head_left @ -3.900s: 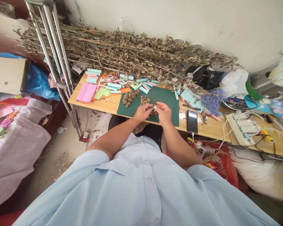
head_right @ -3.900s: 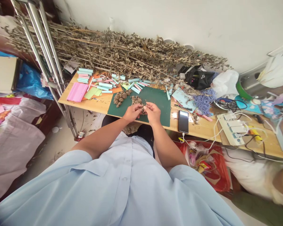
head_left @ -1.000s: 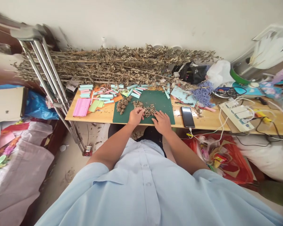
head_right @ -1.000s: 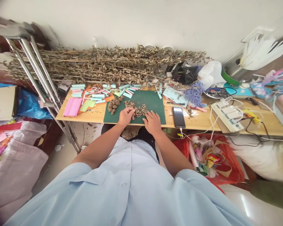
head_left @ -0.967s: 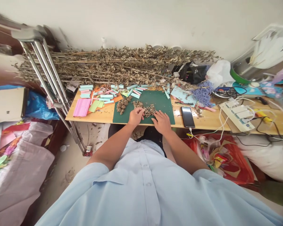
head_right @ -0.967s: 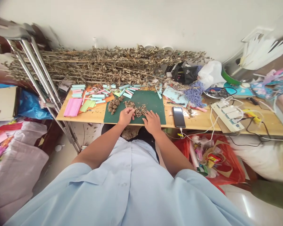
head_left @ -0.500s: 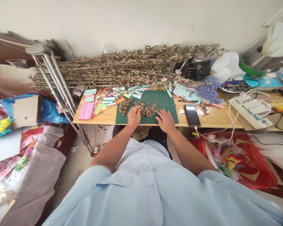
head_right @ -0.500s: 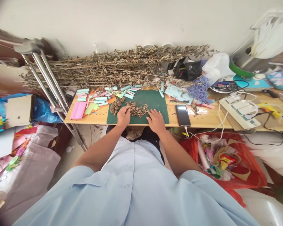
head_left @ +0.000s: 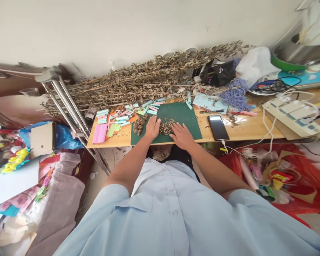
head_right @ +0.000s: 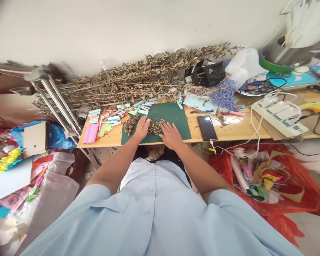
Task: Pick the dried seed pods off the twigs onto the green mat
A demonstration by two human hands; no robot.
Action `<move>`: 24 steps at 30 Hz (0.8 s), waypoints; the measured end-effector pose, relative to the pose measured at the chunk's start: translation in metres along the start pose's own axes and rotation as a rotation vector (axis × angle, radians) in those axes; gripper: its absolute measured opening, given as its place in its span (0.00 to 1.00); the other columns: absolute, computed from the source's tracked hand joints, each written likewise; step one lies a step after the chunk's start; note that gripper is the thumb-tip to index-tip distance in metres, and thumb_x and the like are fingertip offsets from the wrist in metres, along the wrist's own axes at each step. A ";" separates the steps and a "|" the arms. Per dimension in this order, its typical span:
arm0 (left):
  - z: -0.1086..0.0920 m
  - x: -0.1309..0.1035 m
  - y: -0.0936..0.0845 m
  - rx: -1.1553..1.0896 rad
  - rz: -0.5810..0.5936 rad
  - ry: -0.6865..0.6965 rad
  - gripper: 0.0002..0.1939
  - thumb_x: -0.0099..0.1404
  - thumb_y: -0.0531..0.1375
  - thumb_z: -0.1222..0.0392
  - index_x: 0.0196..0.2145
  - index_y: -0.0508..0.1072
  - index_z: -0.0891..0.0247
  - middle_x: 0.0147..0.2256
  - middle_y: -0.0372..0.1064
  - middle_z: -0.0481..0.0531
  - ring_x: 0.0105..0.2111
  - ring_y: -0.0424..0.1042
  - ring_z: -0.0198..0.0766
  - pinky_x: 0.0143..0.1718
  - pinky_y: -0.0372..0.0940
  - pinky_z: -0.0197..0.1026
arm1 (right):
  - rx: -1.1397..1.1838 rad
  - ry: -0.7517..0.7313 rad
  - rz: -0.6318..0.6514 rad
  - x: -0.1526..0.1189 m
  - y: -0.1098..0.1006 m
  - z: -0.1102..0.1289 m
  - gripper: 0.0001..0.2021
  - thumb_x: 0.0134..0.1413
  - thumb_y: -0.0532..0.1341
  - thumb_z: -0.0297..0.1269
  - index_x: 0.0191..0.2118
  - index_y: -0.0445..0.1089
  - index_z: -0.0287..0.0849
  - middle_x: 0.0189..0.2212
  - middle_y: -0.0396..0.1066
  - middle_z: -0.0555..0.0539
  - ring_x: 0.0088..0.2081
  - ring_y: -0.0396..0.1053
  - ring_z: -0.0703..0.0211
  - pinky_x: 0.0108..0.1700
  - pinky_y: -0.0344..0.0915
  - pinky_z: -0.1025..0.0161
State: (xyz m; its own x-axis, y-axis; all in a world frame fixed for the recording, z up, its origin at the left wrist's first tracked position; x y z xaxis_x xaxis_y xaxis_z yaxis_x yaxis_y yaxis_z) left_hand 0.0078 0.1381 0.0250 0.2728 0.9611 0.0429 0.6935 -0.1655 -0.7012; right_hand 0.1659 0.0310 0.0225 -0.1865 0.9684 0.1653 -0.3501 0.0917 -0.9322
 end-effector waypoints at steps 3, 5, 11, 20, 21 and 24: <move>-0.009 0.002 0.008 0.037 -0.024 0.071 0.31 0.75 0.46 0.42 0.64 0.68 0.64 0.67 0.61 0.62 0.70 0.56 0.48 0.72 0.50 0.51 | 0.005 -0.028 0.023 0.006 0.004 0.015 0.30 0.72 0.46 0.48 0.69 0.59 0.32 0.70 0.57 0.35 0.73 0.50 0.40 0.74 0.40 0.37; -0.015 0.001 0.011 0.056 -0.029 0.134 0.32 0.75 0.45 0.42 0.64 0.68 0.65 0.66 0.63 0.62 0.69 0.58 0.47 0.71 0.51 0.50 | 0.015 -0.049 0.024 0.007 0.002 0.018 0.30 0.72 0.45 0.47 0.69 0.59 0.33 0.70 0.57 0.36 0.73 0.50 0.42 0.74 0.38 0.37; -0.015 -0.007 0.011 0.145 0.003 0.232 0.34 0.73 0.50 0.39 0.66 0.66 0.65 0.69 0.57 0.64 0.71 0.51 0.52 0.71 0.48 0.57 | 0.029 0.040 -0.061 0.008 -0.009 -0.013 0.31 0.72 0.45 0.49 0.70 0.58 0.31 0.70 0.55 0.35 0.73 0.48 0.40 0.74 0.38 0.36; -0.019 -0.006 0.011 0.141 0.006 0.284 0.34 0.73 0.49 0.39 0.65 0.66 0.66 0.65 0.62 0.68 0.68 0.59 0.51 0.69 0.53 0.57 | 0.107 -0.069 -0.024 0.036 0.003 -0.001 0.30 0.71 0.48 0.49 0.70 0.57 0.36 0.69 0.59 0.37 0.72 0.51 0.41 0.74 0.37 0.34; -0.020 -0.007 0.009 0.154 0.012 0.291 0.34 0.73 0.50 0.38 0.65 0.66 0.66 0.66 0.61 0.68 0.68 0.58 0.51 0.69 0.52 0.57 | 0.122 -0.061 -0.036 0.035 0.001 -0.003 0.30 0.71 0.47 0.49 0.70 0.57 0.36 0.69 0.59 0.37 0.72 0.51 0.42 0.74 0.38 0.34; -0.023 -0.012 0.003 0.250 0.054 0.304 0.36 0.70 0.54 0.37 0.66 0.65 0.62 0.69 0.56 0.66 0.71 0.52 0.54 0.70 0.48 0.59 | 0.153 0.021 -0.099 0.025 -0.007 -0.019 0.30 0.72 0.46 0.49 0.70 0.58 0.36 0.68 0.61 0.37 0.72 0.52 0.41 0.73 0.41 0.34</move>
State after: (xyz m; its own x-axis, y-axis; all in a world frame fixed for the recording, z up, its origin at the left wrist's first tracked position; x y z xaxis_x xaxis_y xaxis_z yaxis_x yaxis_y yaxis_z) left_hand 0.0225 0.1210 0.0388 0.5150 0.8373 0.1839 0.4997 -0.1189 -0.8580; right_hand 0.1812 0.0590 0.0271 -0.1255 0.9612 0.2456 -0.5019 0.1520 -0.8515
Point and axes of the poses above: each hand's wrist, its own x-axis towards the middle knuckle, its own y-axis out of the palm, z = x × y, the point moved 8 cm from there along x, towards the middle knuckle
